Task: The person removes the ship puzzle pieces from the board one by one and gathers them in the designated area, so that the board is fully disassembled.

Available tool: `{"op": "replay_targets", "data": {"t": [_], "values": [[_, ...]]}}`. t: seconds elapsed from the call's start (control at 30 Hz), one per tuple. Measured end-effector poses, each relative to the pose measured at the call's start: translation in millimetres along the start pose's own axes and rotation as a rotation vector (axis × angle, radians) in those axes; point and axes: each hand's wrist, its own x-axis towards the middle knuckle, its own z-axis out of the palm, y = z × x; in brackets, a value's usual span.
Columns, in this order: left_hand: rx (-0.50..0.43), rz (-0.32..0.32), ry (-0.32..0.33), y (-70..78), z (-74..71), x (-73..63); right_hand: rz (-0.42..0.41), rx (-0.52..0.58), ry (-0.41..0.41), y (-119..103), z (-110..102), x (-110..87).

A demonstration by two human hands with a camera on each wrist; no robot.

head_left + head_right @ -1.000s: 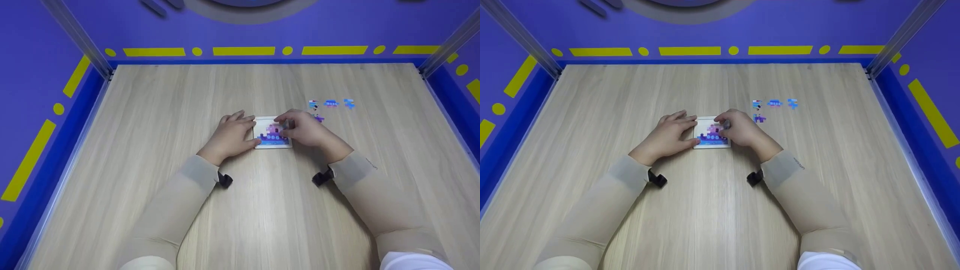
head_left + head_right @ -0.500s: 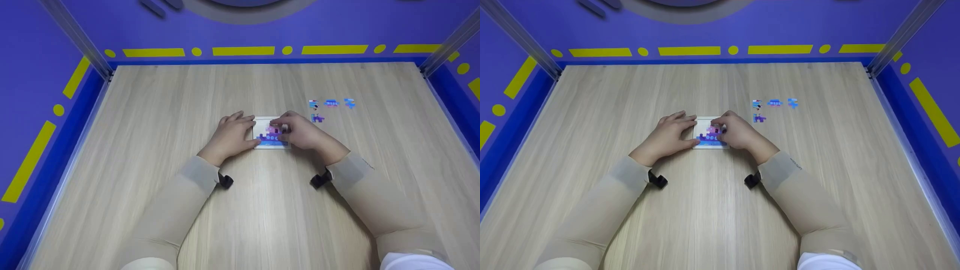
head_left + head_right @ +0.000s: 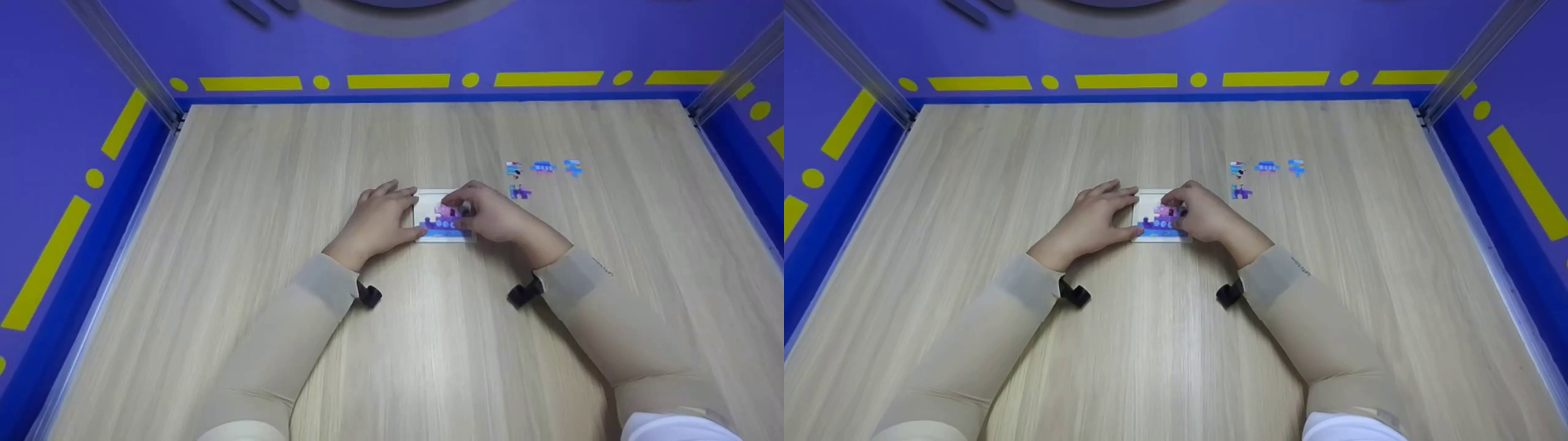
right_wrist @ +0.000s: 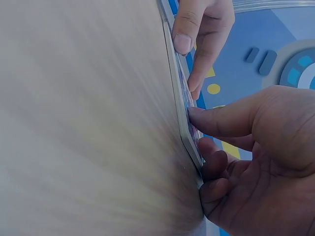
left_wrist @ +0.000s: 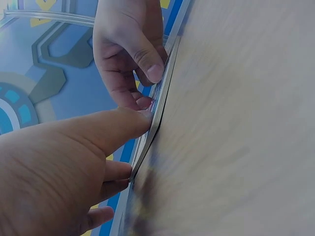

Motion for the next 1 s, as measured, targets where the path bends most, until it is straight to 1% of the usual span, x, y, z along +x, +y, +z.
{"op": "replay_targets", "data": {"t": [0.17,0.37,0.6,1.0], "values": [[-0.002,0.004,0.003,0.4,-0.8,-0.1,-0.014,0.025,0.041,-1.1,1.2,-1.2],[-0.004,0.005,0.003,0.9,-0.6,-0.2,-0.001,0.019,0.068,-5.2,2.2,-3.3],[-0.005,-0.002,0.002,0.6,-0.4,-0.2,0.016,0.015,0.054,-6.6,3.0,-3.0],[0.0,0.001,-0.002,0.1,0.4,-0.2,0.011,0.007,0.032,-6.2,3.4,-2.4]]}}
